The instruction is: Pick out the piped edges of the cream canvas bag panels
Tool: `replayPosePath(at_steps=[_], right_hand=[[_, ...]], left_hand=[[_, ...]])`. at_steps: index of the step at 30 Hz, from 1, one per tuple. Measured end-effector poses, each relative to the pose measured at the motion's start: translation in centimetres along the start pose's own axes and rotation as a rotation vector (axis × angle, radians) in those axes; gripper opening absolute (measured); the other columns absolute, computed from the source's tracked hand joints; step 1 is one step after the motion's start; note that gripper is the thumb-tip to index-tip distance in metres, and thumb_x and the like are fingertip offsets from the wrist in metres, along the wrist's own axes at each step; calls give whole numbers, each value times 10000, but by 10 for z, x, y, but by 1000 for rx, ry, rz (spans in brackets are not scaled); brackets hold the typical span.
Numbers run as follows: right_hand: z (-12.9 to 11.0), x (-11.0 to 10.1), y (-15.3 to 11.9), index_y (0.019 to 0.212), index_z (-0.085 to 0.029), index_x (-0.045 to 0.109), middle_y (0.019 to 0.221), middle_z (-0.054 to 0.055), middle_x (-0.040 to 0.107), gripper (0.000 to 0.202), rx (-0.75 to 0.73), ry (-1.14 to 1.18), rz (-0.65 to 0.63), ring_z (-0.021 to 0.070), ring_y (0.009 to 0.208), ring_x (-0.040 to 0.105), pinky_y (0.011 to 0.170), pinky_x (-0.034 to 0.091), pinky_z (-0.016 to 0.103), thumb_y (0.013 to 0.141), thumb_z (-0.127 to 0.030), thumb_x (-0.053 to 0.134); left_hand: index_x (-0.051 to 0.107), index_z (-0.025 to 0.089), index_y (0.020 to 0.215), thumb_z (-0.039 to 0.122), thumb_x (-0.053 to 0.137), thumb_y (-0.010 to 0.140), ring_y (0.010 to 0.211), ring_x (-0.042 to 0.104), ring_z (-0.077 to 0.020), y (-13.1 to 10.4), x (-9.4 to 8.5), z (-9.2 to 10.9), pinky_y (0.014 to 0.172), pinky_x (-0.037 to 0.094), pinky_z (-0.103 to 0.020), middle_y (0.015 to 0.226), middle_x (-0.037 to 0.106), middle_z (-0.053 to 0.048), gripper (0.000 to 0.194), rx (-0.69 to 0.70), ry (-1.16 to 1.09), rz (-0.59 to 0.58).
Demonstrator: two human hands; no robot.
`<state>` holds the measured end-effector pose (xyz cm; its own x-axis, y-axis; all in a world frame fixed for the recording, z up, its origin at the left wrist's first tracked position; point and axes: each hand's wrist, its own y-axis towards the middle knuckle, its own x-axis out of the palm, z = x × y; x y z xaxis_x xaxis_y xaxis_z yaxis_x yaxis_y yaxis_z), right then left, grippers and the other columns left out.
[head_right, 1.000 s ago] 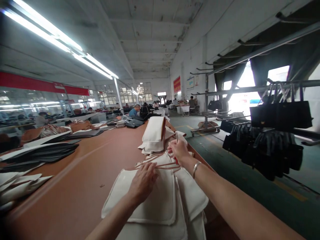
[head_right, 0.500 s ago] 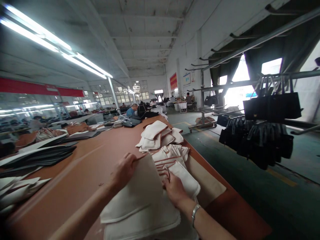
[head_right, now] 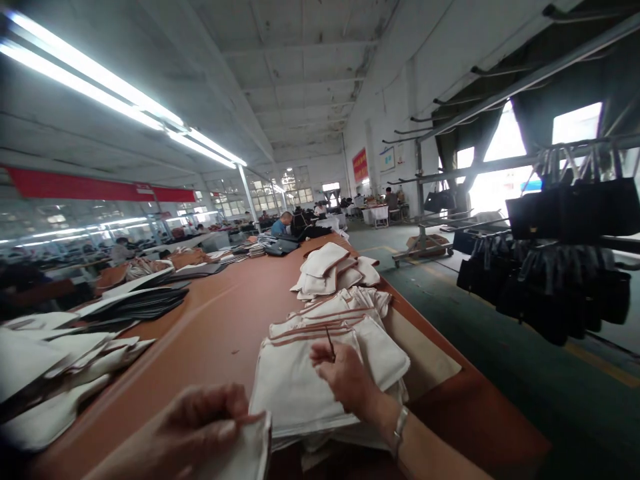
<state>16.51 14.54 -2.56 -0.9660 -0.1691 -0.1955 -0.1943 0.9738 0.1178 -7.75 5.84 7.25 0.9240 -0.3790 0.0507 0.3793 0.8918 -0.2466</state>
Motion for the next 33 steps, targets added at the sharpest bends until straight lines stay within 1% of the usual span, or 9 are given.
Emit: replayPosePath(at_steps=[3, 5, 7, 12, 17, 20, 24, 28, 33], right_hand=[[-18, 17, -50, 1156, -161, 675, 1119, 94, 718, 483, 73, 331, -280, 169, 747, 664, 590, 472, 241, 682, -174, 583], [-20, 22, -75, 1079, -132, 696, 982, 75, 716, 447, 151, 573, -467, 133, 688, 623, 605, 442, 220, 635, -173, 656], [-17, 22, -90, 1004, -113, 690, 843, 36, 670, 371, 163, 650, -545, 111, 672, 569, 617, 410, 207, 645, -189, 748], [-17, 7, -105, 837, -140, 579, 696, -37, 506, 331, -2, 456, -423, 87, 618, 399, 555, 321, 205, 735, -331, 829], [-28, -2, -116, 780, -157, 550, 659, -32, 458, 372, -102, 266, -334, 107, 628, 389, 546, 312, 219, 829, -484, 722], [-31, -5, -120, 755, -146, 561, 665, -24, 474, 386, -54, 245, -331, 103, 625, 390, 541, 311, 214, 800, -483, 742], [-37, -11, -121, 758, -162, 546, 593, -58, 433, 358, 141, 344, -383, 76, 533, 332, 479, 262, 199, 764, -464, 738], [-40, -13, -119, 784, -166, 562, 587, -60, 463, 317, 224, 265, -406, 70, 511, 343, 463, 260, 186, 695, -396, 762], [-29, -5, -117, 727, -157, 571, 590, -46, 480, 209, 253, 265, -310, 80, 540, 362, 480, 271, 194, 624, -294, 689]], left_hand=[[628, 162, 903, 544, 778, 779, 698, 564, -151, -4, 17, -32, 600, 359, -226, 840, 653, -53, 429, -10, 69, -225], [616, 158, 951, 549, 715, 845, 776, 535, -158, -7, 20, -38, 665, 356, -241, 879, 608, -45, 416, 11, 162, -278], [618, 153, 998, 543, 670, 886, 830, 502, -162, -10, 23, -36, 727, 353, -253, 914, 576, -38, 409, 27, 203, -273], [638, 135, 981, 602, 671, 854, 762, 419, -141, -15, 41, -30, 655, 297, -246, 836, 513, -10, 485, 45, 327, -249], [620, 146, 897, 558, 720, 837, 645, 359, -96, -6, 56, -52, 580, 232, -235, 729, 482, 27, 428, 56, 174, -206], [641, 133, 885, 539, 732, 833, 648, 378, -98, 1, 57, -56, 584, 248, -229, 729, 521, 13, 419, 48, 167, -253], [677, 136, 790, 525, 719, 831, 662, 449, -120, 2, 63, -41, 605, 320, -235, 716, 546, 4, 394, 82, 303, -241], [668, 157, 730, 406, 595, 913, 658, 502, -135, 2, 68, -39, 611, 356, -236, 704, 563, 0, 317, 210, 650, -134], [438, 207, 669, 367, 434, 953, 585, 447, -142, 15, 65, -65, 556, 281, -278, 654, 521, -14, 327, 410, 969, 53]])
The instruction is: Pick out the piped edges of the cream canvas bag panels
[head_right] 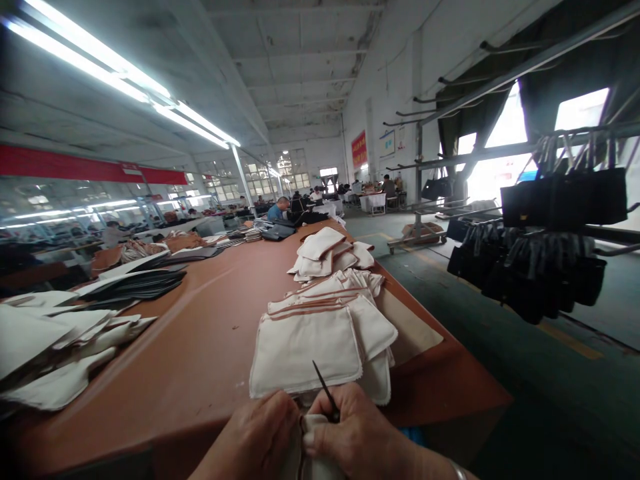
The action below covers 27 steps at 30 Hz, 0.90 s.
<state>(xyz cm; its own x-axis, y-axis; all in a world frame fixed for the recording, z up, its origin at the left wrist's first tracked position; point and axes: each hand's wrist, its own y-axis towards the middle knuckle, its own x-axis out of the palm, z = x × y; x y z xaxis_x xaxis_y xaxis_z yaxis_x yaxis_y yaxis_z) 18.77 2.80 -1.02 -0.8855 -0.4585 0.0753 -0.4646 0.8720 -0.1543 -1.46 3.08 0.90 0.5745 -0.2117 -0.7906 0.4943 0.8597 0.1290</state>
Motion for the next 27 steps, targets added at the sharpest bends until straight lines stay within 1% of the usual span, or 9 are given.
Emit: replayPosePath(at_steps=[3, 7, 9, 11, 14, 19, 22, 24, 27], right_hand=[[5, 1, 1, 705, -169, 555, 558, -57, 447, 201, -6, 52, 12, 76, 514, 330, 470, 247, 203, 636, -326, 660], [4, 0, -1, 696, -178, 541, 537, -67, 405, 181, -20, 13, -41, 77, 501, 302, 465, 231, 207, 675, -330, 637], [4, -1, -2, 685, -171, 537, 559, -56, 413, 188, -43, -51, -29, 81, 524, 306, 470, 229, 211, 690, -331, 635], [5, -1, -3, 676, -168, 535, 581, -41, 437, 198, -55, -98, 0, 90, 551, 331, 479, 239, 214, 700, -334, 640], [7, 1, -4, 647, -169, 537, 568, -38, 439, 173, -71, -127, 42, 95, 555, 344, 480, 244, 214, 691, -309, 629], [8, 5, -4, 620, -177, 551, 488, -66, 401, 89, 12, 9, 33, 72, 459, 291, 440, 205, 208, 619, -258, 588], [10, 6, -1, 637, -184, 547, 512, -50, 487, 103, 90, 208, -10, 71, 437, 336, 441, 245, 200, 566, -250, 578], [14, 4, 2, 641, -182, 539, 552, -31, 539, 140, 106, 309, -37, 74, 457, 375, 461, 281, 200, 532, -248, 595], [16, -1, 2, 701, -170, 560, 577, -35, 520, 209, 55, 197, -51, 76, 488, 363, 468, 276, 201, 599, -311, 675]], left_hand=[[402, 216, 668, 421, 428, 955, 586, 391, -135, 0, 7, -3, 553, 273, -269, 635, 439, 17, 354, -123, -188, 8], [449, 210, 701, 577, 541, 879, 550, 305, -110, 0, 7, -3, 511, 241, -251, 615, 359, 54, 419, -304, -689, -182], [478, 197, 708, 670, 599, 814, 538, 315, -101, 1, 9, -6, 503, 231, -248, 602, 390, 51, 500, -316, -777, -245], [516, 179, 713, 696, 703, 715, 539, 332, -92, 3, 13, -9, 500, 228, -239, 605, 437, 45, 550, -317, -741, -216], [548, 166, 688, 556, 829, 600, 533, 334, -85, 5, 20, -12, 486, 214, -229, 588, 467, 49, 489, -374, -662, -151], [589, 152, 622, 280, 779, 540, 492, 383, -89, 7, 26, -10, 483, 239, -224, 533, 533, 32, 243, -485, -796, -159], [602, 150, 615, 262, 751, 542, 463, 395, -87, 4, 27, -7, 487, 264, -223, 530, 583, 10, 200, -496, -959, -140], [620, 147, 636, 285, 737, 580, 457, 396, -85, 1, 27, -6, 485, 255, -222, 551, 608, -2, 189, -479, -997, -112], [648, 142, 661, 288, 686, 649, 471, 387, -89, -2, 24, -3, 486, 231, -222, 536, 568, 20, 151, -453, -863, -89]])
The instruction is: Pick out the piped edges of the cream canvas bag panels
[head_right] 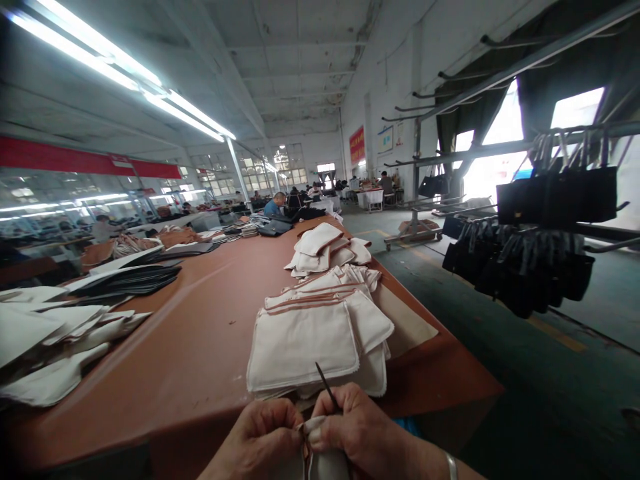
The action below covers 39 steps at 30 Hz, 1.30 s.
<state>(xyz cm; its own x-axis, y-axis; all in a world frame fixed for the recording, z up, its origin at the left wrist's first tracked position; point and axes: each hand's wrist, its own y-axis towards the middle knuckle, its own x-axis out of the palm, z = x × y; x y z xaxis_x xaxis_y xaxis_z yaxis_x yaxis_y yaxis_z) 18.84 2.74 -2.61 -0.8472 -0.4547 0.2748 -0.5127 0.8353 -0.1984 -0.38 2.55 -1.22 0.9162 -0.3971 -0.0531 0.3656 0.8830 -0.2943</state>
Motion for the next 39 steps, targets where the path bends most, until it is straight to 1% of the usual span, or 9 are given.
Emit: replayPosePath(at_steps=[4, 7, 14, 19, 22, 26, 30, 35, 39], right_hand=[[-9, -4, -6, 823, -158, 591, 692, -32, 534, 279, -184, -352, 17, 107, 630, 414, 547, 323, 210, 691, -339, 756], [-13, -2, -7, 761, -152, 590, 671, -27, 547, 148, -185, -474, 50, 117, 644, 428, 567, 330, 228, 727, -256, 690], [-4, 3, -3, 726, -165, 601, 603, -18, 582, 57, -118, -378, 119, 113, 551, 444, 503, 310, 223, 704, -218, 607], [5, 0, -6, 762, -152, 645, 712, 23, 647, 92, -431, -417, 95, 155, 682, 576, 649, 441, 252, 790, -240, 652], [9, -4, -7, 782, -164, 626, 716, 22, 623, 126, -622, -502, 37, 150, 671, 586, 644, 450, 249, 872, -253, 618], [5, -8, -12, 762, -183, 618, 756, 57, 653, 209, -767, -685, -21, 157, 718, 618, 689, 469, 249, 952, -233, 548], [3, -11, -17, 782, -192, 653, 769, 77, 653, 288, -787, -848, -61, 152, 694, 606, 649, 459, 239, 998, -261, 475], [9, -14, -20, 817, -220, 693, 751, 58, 620, 326, -709, -840, -61, 175, 703, 562, 667, 449, 266, 984, -434, 513], [13, -16, -20, 826, -192, 661, 729, 38, 592, 390, -612, -596, -44, 164, 691, 540, 662, 446, 266, 937, -554, 566]], left_hand=[[685, 129, 659, 273, 634, 679, 544, 399, -110, -2, 1, 6, 516, 273, -229, 552, 532, 28, 154, 8, 264, 57], [701, 124, 669, 266, 602, 701, 583, 413, -121, -2, 3, 9, 540, 300, -233, 589, 542, 23, 176, 30, 359, 79], [707, 131, 678, 324, 657, 711, 574, 419, -121, -2, -2, 4, 527, 284, -232, 597, 557, 20, 202, 30, 370, 50], [628, 151, 659, 600, 745, 674, 490, 319, -89, -1, -8, -2, 481, 203, -238, 541, 475, 41, 465, -18, 75, -25], [609, 135, 596, 831, 528, 760, 466, 216, -78, 2, -9, -8, 476, 149, -261, 486, 374, 47, 720, -46, -20, -48], [590, 140, 621, 841, 622, 686, 461, 183, -67, 3, -10, -13, 479, 97, -271, 488, 354, 56, 704, -83, 42, -128], [592, 135, 652, 757, 682, 724, 498, 203, -68, -5, -4, -4, 488, 110, -264, 549, 368, 42, 632, -38, 86, -163], [687, 100, 753, 803, 653, 692, 567, 351, -102, -7, 6, 3, 504, 192, -240, 721, 551, -49, 707, 30, 32, -365], [636, 126, 732, 803, 615, 731, 611, 347, -115, -8, 5, 10, 520, 235, -234, 683, 499, -16, 678, 116, 268, -263]])
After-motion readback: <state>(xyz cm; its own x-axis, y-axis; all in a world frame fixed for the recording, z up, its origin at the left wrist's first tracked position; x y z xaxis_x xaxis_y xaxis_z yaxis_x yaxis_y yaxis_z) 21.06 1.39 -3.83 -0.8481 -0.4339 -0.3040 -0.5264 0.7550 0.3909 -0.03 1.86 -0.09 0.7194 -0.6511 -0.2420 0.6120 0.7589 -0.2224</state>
